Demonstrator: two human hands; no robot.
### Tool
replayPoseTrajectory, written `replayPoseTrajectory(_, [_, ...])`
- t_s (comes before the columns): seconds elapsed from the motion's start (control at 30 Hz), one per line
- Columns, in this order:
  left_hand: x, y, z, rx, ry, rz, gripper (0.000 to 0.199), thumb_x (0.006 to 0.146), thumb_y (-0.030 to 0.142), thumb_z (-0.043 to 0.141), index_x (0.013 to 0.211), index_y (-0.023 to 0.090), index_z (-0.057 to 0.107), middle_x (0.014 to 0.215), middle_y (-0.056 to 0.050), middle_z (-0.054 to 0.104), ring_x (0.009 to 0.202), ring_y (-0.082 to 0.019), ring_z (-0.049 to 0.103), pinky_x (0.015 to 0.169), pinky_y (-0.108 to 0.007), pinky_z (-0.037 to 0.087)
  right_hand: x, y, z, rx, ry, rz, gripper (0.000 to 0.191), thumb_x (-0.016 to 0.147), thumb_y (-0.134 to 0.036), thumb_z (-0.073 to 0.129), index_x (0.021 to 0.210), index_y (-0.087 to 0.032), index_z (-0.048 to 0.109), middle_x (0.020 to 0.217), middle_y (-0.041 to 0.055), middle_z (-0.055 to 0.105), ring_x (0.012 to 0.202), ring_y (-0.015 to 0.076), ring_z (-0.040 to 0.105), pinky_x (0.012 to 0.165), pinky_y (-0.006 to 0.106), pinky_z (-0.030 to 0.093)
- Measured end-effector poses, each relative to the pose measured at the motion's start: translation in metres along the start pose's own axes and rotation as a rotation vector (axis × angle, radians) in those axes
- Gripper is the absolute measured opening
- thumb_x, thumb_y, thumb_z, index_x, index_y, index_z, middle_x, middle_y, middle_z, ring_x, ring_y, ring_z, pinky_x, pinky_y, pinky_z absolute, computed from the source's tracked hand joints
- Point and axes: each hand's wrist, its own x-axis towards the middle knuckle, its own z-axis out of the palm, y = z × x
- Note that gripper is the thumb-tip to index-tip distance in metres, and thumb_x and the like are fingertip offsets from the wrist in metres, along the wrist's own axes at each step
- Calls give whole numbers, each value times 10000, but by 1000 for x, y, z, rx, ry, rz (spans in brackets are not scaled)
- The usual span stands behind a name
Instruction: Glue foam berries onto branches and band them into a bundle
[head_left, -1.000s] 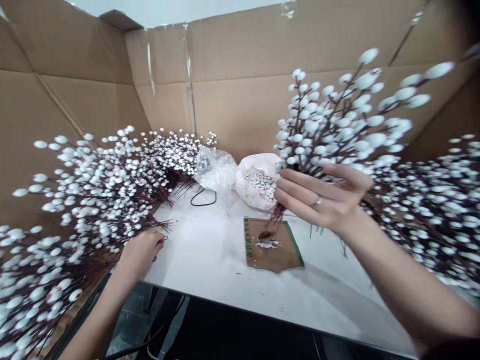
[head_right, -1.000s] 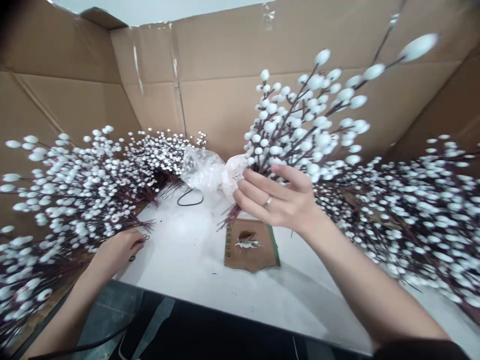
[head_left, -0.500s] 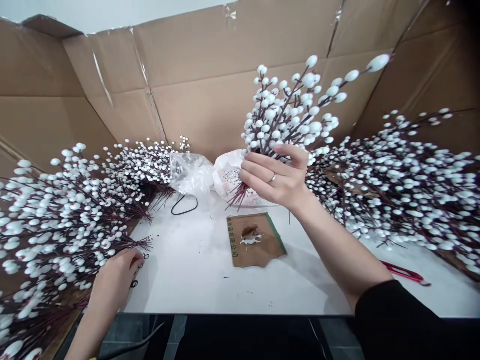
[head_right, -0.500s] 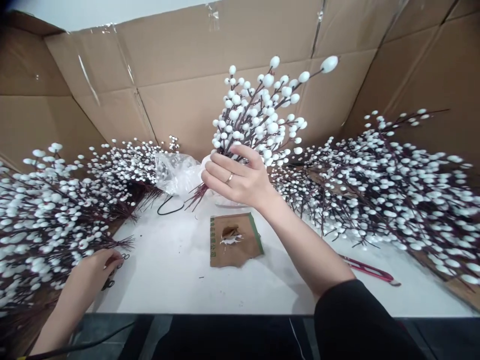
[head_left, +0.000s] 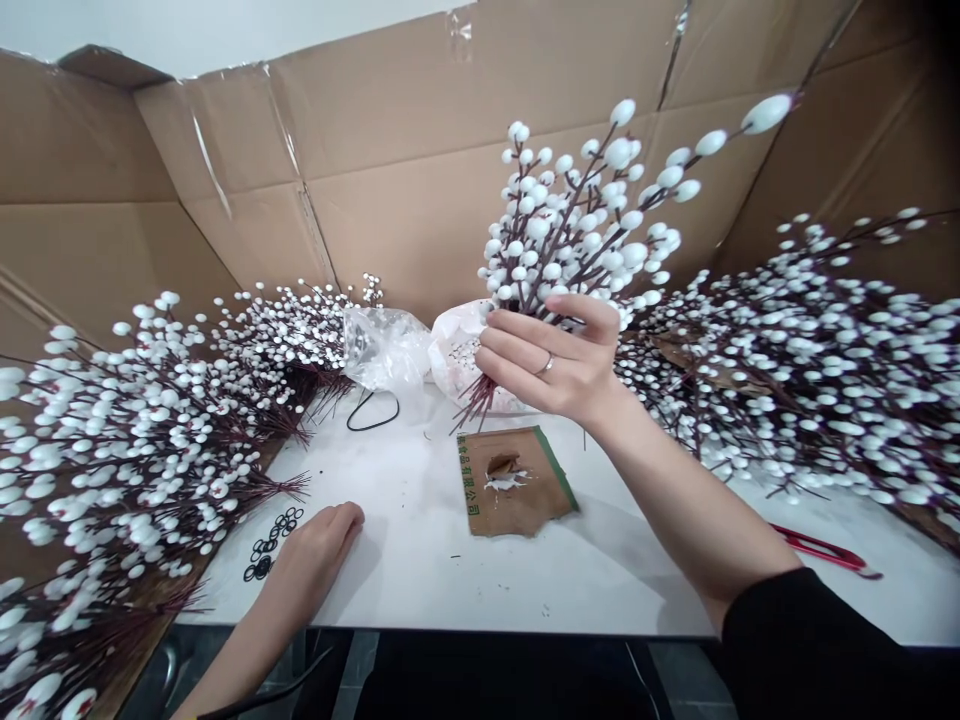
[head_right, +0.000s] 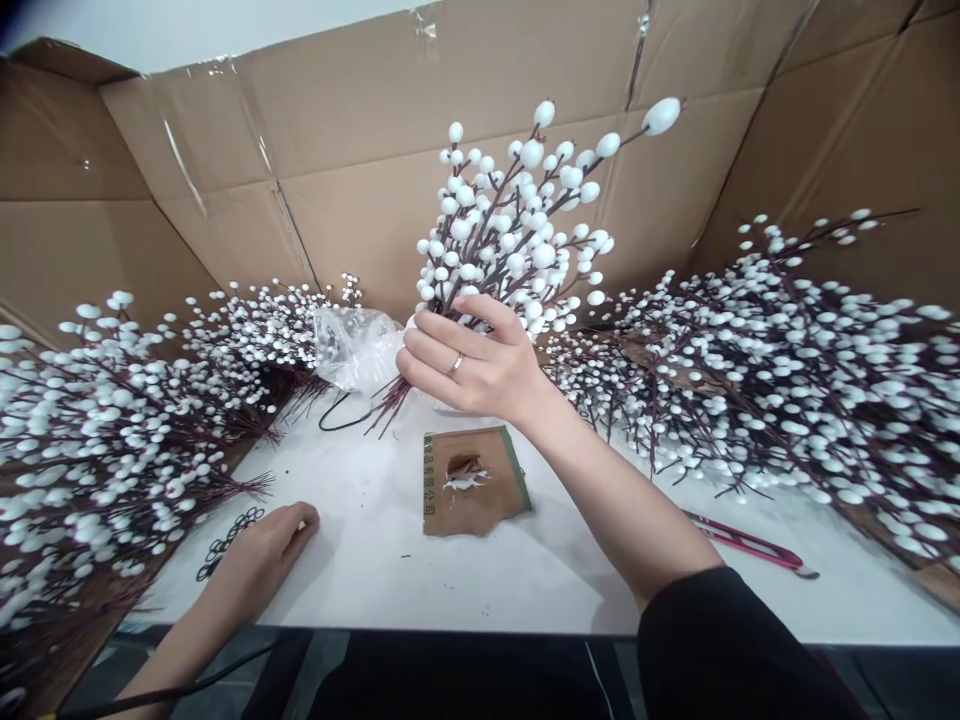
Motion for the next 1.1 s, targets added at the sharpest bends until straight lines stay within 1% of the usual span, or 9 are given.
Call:
replayPoseTrajectory(0.13, [10,19,-1,-272,-13,-20,154,918,271,418,858,246,557,769,-12,639,665,-190,618,628,-289,473,-2,-2,3,-16,68,1,294,982,-224,457,735,-317,588,894,-148,722,948,73,662,842,290,439])
replayPoseTrajectory(0.3, [36,51,-1,-878,166,-150,129,874,331,589,904,219,533,704,43,552,564,-107,549,575,-240,475,-8,5,5,-165,425,-103,264,946,-163,503,756,-324,591,894,-161,716,944,56,665,871,274,420])
replayPoseTrajectory(0.53, [58,98,-4,-1310,270,-221,302,685,285,821,817,168,577,755,27,622,645,-93,634,601,-194,524,-16,12,-3,-129,159,90,305,1012,-313,394,832,-344,639,863,-130,737,861,83,692,786,298,471])
replayPoseTrajectory(0.73, [52,122,-11,-1428,317,-161,288,649,246,857,786,177,613,793,24,684,706,-115,703,635,-179,568,-12,13,-13,-170,166,89,300,1018,-302,398,832,-343,631,848,-138,737,803,81,700,758,304,468])
replayPoseTrajectory(0.83, [42,129,-13,-1420,329,-118,245,666,237,848,793,191,644,780,18,711,717,-135,720,638,-194,589,-7,17,-17,-241,350,8,269,991,-201,449,806,-312,610,848,-137,736,766,70,696,771,304,444])
replayPoseTrajectory(0.9, [35,135,-14,-1384,361,-56,209,690,231,836,814,211,669,758,19,726,697,-144,724,633,-211,600,-3,19,-18,-319,530,-101,265,949,-112,482,788,-289,596,847,-146,732,765,58,695,798,292,428])
replayPoseTrajectory(0.97, [27,142,-17,-1328,422,68,196,713,178,818,830,255,681,727,42,732,651,-141,718,614,-224,606,1,20,-20,-382,594,-145,263,927,-81,490,774,-272,586,830,-146,733,767,59,698,814,289,422])
replayPoseTrajectory(1.03, [19,148,-24,-1279,454,284,217,766,138,769,853,317,682,704,76,729,578,-127,694,560,-229,599,3,21,-21,-388,592,-143,246,920,-82,505,765,-255,584,806,-137,735,763,64,701,825,293,412])
replayPoseTrajectory(1.1, [15,147,-35,-1243,341,553,95,859,266,688,878,359,681,671,83,715,477,-116,637,466,-235,567,4,23,-22,-372,605,-154,229,907,-67,529,759,-232,585,794,-124,734,766,66,701,839,294,394])
